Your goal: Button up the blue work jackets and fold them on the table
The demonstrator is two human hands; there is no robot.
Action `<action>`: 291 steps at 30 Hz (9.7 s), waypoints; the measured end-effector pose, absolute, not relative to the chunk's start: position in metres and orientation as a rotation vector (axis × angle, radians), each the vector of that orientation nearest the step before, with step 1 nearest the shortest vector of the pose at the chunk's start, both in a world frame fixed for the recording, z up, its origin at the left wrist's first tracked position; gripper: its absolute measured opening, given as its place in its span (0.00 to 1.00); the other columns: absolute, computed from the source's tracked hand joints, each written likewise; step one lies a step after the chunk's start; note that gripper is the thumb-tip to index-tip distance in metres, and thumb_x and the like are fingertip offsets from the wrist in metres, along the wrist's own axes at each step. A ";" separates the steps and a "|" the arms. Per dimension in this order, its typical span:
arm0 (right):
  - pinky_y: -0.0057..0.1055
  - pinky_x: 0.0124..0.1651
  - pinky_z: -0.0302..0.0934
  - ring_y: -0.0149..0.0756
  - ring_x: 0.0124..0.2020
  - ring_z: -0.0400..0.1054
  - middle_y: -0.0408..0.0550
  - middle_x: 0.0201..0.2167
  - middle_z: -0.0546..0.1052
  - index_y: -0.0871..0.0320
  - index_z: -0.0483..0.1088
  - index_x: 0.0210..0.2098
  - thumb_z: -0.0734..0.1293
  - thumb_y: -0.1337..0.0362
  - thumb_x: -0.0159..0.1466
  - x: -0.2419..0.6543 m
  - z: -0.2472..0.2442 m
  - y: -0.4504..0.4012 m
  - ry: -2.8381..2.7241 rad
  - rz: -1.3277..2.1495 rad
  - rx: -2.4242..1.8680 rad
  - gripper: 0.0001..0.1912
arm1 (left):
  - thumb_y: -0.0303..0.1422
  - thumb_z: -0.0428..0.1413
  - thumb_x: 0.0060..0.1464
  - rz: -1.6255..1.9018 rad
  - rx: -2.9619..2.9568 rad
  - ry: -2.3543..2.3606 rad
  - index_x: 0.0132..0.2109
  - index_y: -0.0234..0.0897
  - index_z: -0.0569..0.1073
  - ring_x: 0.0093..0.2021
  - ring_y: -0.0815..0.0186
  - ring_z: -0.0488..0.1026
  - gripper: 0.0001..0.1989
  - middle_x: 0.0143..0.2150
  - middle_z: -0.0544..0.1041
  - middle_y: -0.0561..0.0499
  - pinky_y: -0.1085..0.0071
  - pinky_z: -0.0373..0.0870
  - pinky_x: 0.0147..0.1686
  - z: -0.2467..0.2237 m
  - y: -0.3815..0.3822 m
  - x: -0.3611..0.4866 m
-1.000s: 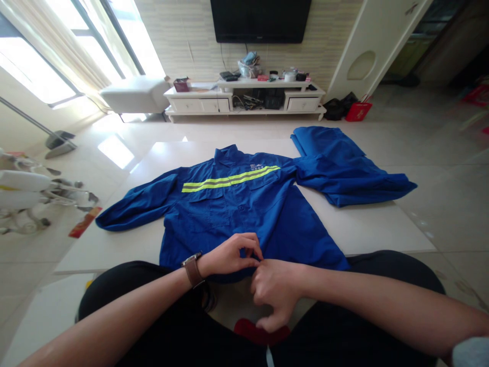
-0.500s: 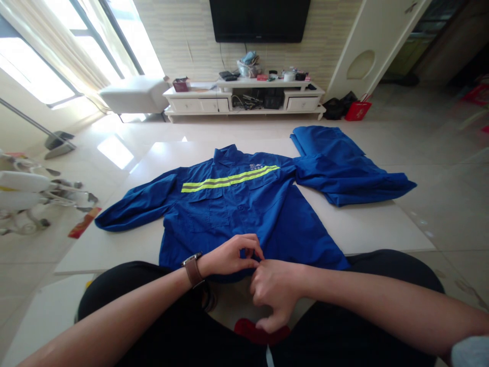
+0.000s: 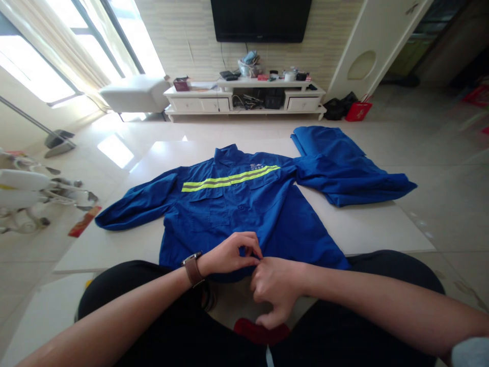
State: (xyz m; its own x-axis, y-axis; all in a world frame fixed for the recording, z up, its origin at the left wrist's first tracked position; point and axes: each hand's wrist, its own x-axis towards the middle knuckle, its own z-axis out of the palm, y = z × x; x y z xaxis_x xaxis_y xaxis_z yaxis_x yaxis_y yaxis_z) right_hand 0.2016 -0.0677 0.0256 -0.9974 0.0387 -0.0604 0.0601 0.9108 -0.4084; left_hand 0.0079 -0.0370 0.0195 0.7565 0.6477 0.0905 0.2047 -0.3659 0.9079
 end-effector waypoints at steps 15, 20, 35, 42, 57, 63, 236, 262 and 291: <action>0.31 0.24 0.49 0.33 0.21 0.65 0.47 0.19 0.76 0.60 0.77 0.21 0.69 0.49 0.58 0.201 0.026 -0.068 3.030 -0.660 0.064 0.20 | 0.34 0.62 0.60 0.478 1.936 0.645 0.44 0.36 0.80 0.37 0.69 0.71 0.08 0.39 0.75 0.48 0.72 0.69 0.39 0.021 -0.037 0.009; 0.30 0.22 0.48 0.33 0.20 0.65 0.47 0.19 0.76 0.60 0.77 0.21 0.69 0.48 0.58 0.201 0.023 -0.070 3.024 -0.680 0.059 0.21 | 0.34 0.61 0.60 0.441 1.925 0.622 0.45 0.35 0.79 0.37 0.69 0.71 0.09 0.40 0.75 0.48 0.73 0.69 0.38 0.021 -0.037 0.008; 0.31 0.23 0.48 0.33 0.22 0.66 0.47 0.19 0.76 0.59 0.77 0.22 0.69 0.48 0.58 0.202 0.026 -0.068 3.024 -0.652 0.072 0.21 | 0.35 0.63 0.59 0.511 1.911 0.650 0.41 0.35 0.81 0.36 0.69 0.73 0.08 0.36 0.76 0.49 0.73 0.69 0.37 0.019 -0.035 0.008; 0.32 0.24 0.48 0.33 0.22 0.66 0.47 0.20 0.76 0.59 0.76 0.21 0.67 0.48 0.60 0.204 0.024 -0.063 3.064 -0.611 0.090 0.22 | 0.36 0.64 0.59 0.619 1.917 0.685 0.42 0.35 0.82 0.36 0.68 0.73 0.09 0.37 0.77 0.48 0.72 0.70 0.38 0.016 -0.036 0.008; 0.32 0.24 0.49 0.32 0.20 0.64 0.42 0.16 0.70 0.56 0.71 0.17 0.67 0.48 0.58 0.206 0.014 -0.064 3.308 -0.559 0.191 0.21 | 0.33 0.64 0.58 0.760 1.916 0.712 0.41 0.36 0.85 0.33 0.71 0.72 0.07 0.34 0.76 0.49 0.76 0.68 0.33 0.018 -0.038 0.008; 0.33 0.25 0.51 0.32 0.20 0.64 0.42 0.16 0.71 0.56 0.71 0.17 0.66 0.48 0.59 0.208 0.013 -0.060 3.328 -0.595 0.182 0.22 | 0.35 0.64 0.59 0.768 1.901 0.722 0.45 0.37 0.84 0.33 0.71 0.71 0.09 0.33 0.75 0.49 0.75 0.67 0.33 0.016 -0.038 0.009; 0.33 0.24 0.51 0.32 0.20 0.66 0.44 0.17 0.73 0.57 0.74 0.18 0.67 0.49 0.61 0.206 0.009 -0.062 3.245 -0.556 0.122 0.22 | 0.32 0.63 0.58 0.667 1.947 0.735 0.41 0.37 0.84 0.34 0.70 0.73 0.06 0.35 0.77 0.49 0.75 0.69 0.36 0.015 -0.038 0.007; 0.31 0.25 0.50 0.32 0.20 0.63 0.43 0.16 0.70 0.56 0.69 0.16 0.67 0.51 0.61 0.210 0.009 -0.042 3.343 -0.470 0.204 0.22 | 0.30 0.61 0.58 0.765 1.938 0.857 0.40 0.36 0.83 0.31 0.72 0.71 0.06 0.33 0.76 0.51 0.76 0.67 0.32 0.017 -0.033 0.009; 0.26 0.31 0.56 0.32 0.28 0.68 0.40 0.25 0.74 0.57 0.69 0.36 0.66 0.73 0.50 0.159 -0.008 0.068 2.696 -1.348 1.877 0.13 | 0.41 0.61 0.52 0.519 1.947 1.711 0.44 0.40 0.75 0.38 0.60 0.76 0.14 0.39 0.81 0.48 0.70 0.62 0.31 -0.021 0.037 -0.020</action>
State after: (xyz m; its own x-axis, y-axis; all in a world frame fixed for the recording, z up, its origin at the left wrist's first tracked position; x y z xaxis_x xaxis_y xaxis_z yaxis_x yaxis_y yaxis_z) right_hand 0.1588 0.0684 -0.0084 -0.3819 0.9205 -0.0824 0.6184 0.1883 -0.7630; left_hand -0.0201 0.0369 -0.0210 0.1401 0.9894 -0.0375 0.8016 -0.0911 0.5908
